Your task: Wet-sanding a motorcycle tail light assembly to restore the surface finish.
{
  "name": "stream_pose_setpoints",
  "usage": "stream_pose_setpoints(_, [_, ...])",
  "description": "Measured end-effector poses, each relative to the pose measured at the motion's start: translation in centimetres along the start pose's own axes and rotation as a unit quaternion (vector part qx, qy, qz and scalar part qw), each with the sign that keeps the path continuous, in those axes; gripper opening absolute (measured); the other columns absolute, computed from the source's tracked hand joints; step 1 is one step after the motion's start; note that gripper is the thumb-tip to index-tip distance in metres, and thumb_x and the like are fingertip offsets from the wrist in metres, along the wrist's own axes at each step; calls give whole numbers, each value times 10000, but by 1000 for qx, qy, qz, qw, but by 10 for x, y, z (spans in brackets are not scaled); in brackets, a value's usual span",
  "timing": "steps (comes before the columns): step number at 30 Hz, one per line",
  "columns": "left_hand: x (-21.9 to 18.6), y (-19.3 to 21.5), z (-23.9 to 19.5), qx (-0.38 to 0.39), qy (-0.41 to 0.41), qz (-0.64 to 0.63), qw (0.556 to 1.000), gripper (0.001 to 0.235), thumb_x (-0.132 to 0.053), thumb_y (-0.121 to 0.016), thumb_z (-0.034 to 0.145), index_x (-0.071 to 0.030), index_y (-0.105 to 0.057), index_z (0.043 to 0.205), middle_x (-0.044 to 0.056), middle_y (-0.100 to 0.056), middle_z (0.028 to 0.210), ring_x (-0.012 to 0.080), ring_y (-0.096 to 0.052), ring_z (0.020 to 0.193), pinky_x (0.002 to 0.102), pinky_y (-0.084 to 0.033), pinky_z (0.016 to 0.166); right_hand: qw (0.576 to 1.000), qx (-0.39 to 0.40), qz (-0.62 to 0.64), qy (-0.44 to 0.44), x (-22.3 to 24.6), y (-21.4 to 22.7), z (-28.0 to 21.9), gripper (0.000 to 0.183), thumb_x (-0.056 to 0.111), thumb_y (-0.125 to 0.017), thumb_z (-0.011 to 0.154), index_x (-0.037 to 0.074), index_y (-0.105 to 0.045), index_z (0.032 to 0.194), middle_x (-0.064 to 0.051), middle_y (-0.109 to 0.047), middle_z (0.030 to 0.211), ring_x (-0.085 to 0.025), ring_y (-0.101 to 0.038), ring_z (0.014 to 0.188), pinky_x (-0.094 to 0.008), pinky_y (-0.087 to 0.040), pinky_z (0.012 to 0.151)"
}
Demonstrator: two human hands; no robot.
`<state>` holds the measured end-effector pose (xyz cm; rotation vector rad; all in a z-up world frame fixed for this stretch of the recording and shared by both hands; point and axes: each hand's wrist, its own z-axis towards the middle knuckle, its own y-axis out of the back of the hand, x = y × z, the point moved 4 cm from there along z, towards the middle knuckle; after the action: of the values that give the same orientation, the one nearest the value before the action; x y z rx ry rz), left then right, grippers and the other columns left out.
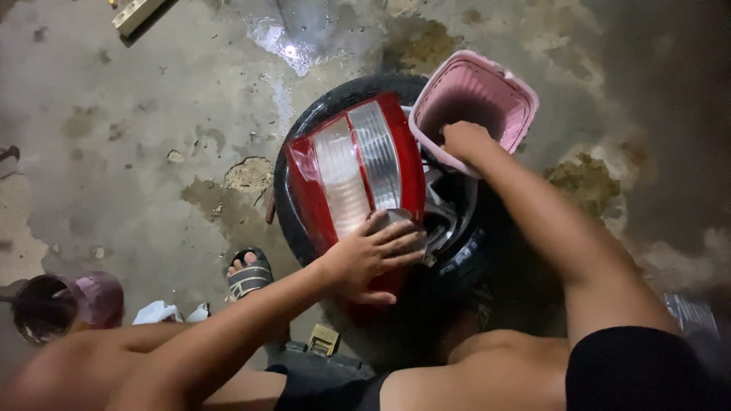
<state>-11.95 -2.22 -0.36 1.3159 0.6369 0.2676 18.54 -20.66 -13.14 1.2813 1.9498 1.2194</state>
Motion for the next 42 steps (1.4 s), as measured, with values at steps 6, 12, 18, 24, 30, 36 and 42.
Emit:
stream_pose_setpoints(6, [64,15,37,-55,148,83,984,904,-850,-388,896,-291,-343,1605,77,-324,1683,305,-331,1531,628,-242,1170,999,27,15,-16,22,33,-48,518,371,-555,962,-24,-715,1256,-284,-723,1224,-486,-661,1185,-625,-549,911])
stream_pose_setpoints(12, [117,18,51,-57,313,54,947,941,-841,-421,882,-242,-359,1605,137,-332,1664,387,-375,1492,687,-303,1118,990,31,137,-33,11,40,-44,627,521,-458,966,9,-759,1167,-250,-714,1283,-467,-587,1294,-609,-488,1047])
stream_pose_setpoints(18, [73,25,26,-13,235,34,971,971,-857,-355,881,-237,-307,1626,109,-248,1706,379,-282,1541,664,-229,1169,883,59,464,37,62,126,-94,119,24,-608,842,-10,-704,779,-68,-592,682,-128,-463,543,-279,-363,456])
stream_pose_setpoints(24, [144,11,39,-1,393,16,920,945,-813,-369,921,-233,-222,1652,143,-241,1699,375,-261,1551,688,-277,1148,775,203,593,81,115,165,-132,283,295,-551,1056,27,-627,1110,-206,-760,1025,-330,-776,928,-497,-640,776])
stream_pose_setpoints(30, [108,30,53,-8,384,37,923,887,-762,-309,963,-161,-329,1616,187,-282,1681,399,-304,1530,684,-233,1160,876,-30,480,40,30,101,-32,370,425,-670,1015,62,-730,979,-162,-736,839,-247,-752,682,-326,-623,518])
stream_pose_setpoints(36, [57,27,14,-28,238,35,970,927,-771,-436,917,-197,-288,1631,154,-265,1685,408,-279,1527,684,-227,1160,988,-54,110,-91,-109,-61,87,520,657,-637,815,220,-816,1033,-77,-792,1042,-326,-736,1071,-477,-598,876])
stream_pose_setpoints(42, [112,25,37,-12,394,-10,919,904,-756,-368,949,-192,-249,1645,175,-250,1694,411,-266,1544,710,-231,1161,891,-147,62,425,51,112,-80,247,96,-753,693,107,-609,892,-15,-612,668,-247,-545,561,-370,-453,557])
